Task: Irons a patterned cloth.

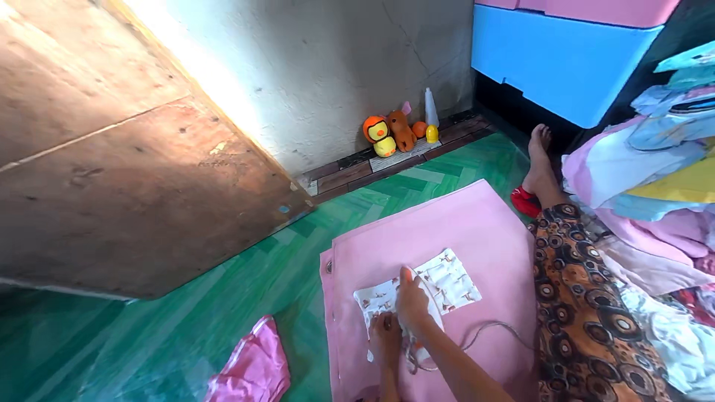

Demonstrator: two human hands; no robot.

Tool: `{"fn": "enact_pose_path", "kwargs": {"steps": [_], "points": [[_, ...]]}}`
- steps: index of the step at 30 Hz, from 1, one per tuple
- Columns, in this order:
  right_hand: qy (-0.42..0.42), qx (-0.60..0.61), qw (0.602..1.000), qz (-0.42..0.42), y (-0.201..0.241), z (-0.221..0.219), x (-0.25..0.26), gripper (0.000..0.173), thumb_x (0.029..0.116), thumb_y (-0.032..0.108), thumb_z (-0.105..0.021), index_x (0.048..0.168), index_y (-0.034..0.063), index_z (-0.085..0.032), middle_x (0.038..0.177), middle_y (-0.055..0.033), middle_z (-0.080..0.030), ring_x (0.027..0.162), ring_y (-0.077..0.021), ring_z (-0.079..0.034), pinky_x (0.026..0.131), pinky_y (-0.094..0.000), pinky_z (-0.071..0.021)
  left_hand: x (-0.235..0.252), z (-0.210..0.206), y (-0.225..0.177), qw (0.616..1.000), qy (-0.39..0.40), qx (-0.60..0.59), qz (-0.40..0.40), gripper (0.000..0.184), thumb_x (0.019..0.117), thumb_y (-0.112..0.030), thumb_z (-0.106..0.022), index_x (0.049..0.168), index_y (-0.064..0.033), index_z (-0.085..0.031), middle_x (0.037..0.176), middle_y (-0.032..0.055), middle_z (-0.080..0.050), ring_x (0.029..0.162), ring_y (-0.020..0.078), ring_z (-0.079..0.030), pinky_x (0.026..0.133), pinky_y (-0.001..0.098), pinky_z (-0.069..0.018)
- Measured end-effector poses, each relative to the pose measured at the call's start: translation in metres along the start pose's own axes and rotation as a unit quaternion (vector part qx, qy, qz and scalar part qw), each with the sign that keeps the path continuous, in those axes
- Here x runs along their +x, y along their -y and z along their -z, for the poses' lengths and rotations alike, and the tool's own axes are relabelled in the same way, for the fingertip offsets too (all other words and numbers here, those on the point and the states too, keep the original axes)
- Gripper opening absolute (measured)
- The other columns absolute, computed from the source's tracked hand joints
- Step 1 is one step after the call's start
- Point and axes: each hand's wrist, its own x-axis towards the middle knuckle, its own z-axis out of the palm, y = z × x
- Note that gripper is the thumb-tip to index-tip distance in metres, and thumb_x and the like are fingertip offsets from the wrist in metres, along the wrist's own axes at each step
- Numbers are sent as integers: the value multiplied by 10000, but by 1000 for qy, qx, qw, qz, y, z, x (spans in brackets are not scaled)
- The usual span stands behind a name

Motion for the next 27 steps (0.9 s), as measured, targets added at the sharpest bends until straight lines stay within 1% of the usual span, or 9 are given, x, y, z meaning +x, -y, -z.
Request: {"fn": "enact_pose_path", "kwargs": {"steps": [3,7,13,16,19,21,23,25,27], "points": [[-6,-4,1000,3,4,8,14,789,1007,34,-545,1669,140,-129,1566,-323,-338,1183,-448,-635,952,-529,-557,0,-1,4,999,5,-18,-32,231,970,-145,-670,1071,51,-739,1083,277,-687,1080,452,-637,957,664,-444],[3,-12,1000,1,-2,11,17,783,1015,20,-530,1666,107,-103,1548,-322,-346,1180,-439,-638,947,-513,-564,5,-8,16,998,-8,-31,-62,234,952,-146,-686,1048,62,-733,1019,268,-687,977,421,-660,903,611,-500],[22,-2,1000,-6,-21,1,-6,820,1001,36,-551,1669,129,-85,1518,-324,-378,1124,-437,-661,904,-517,-578,5,-8,17,999,-9,-1,-50,232,961,-160,-676,1049,45,-741,1024,254,-699,998,418,-664,919,625,-489],[20,3,1000,-3,-22,3,0,824,992,38,-562,1670,151,-107,1524,-319,-376,1115,-437,-662,900,-521,-577,7,-8,15,999,-6,9,-41,242,961,-186,-686,1053,30,-745,1033,242,-702,999,396,-670,922,595,-503],[23,0,1000,16,-23,9,4,820,992,46,-563,1672,169,-121,1541,-311,-367,1128,-440,-657,914,-531,-569,8,-8,16,999,-4,4,-38,243,959,-164,-695,1063,51,-738,1044,261,-697,1004,414,-666,928,594,-502],[35,-2,999,31,-31,12,2,815,1002,66,-561,1674,174,-114,1557,-316,-354,1139,-458,-649,926,-556,-559,9,-11,21,999,-19,-3,-49,255,942,-163,-715,1057,64,-734,1025,269,-698,973,416,-675,903,589,-518],[48,-9,998,43,-44,11,-8,788,1024,75,-542,1675,175,-111,1556,-324,-352,1131,-472,-649,924,-571,-556,10,-14,20,996,-59,-25,-68,269,913,-145,-741,1070,73,-717,1033,280,-686,927,406,-675,844,560,-542],[60,-19,996,60,-62,9,-24,747,1043,68,-498,1676,186,-120,1557,-333,-355,1123,-493,-647,916,-595,-553,9,-13,10,986,-114,-49,-112,311,906,-105,-730,1136,100,-683,1126,323,-658,992,434,-659,875,558,-535],[74,-34,993,82,-85,8,-39,719,1057,72,-462,1678,196,-122,1554,-339,-360,1113,-511,-644,916,-616,-546,14,-14,-4,972,-147,-53,-178,340,921,-79,-662,1202,110,-647,1215,339,-626,1097,458,-632,932,561,-525]]}}
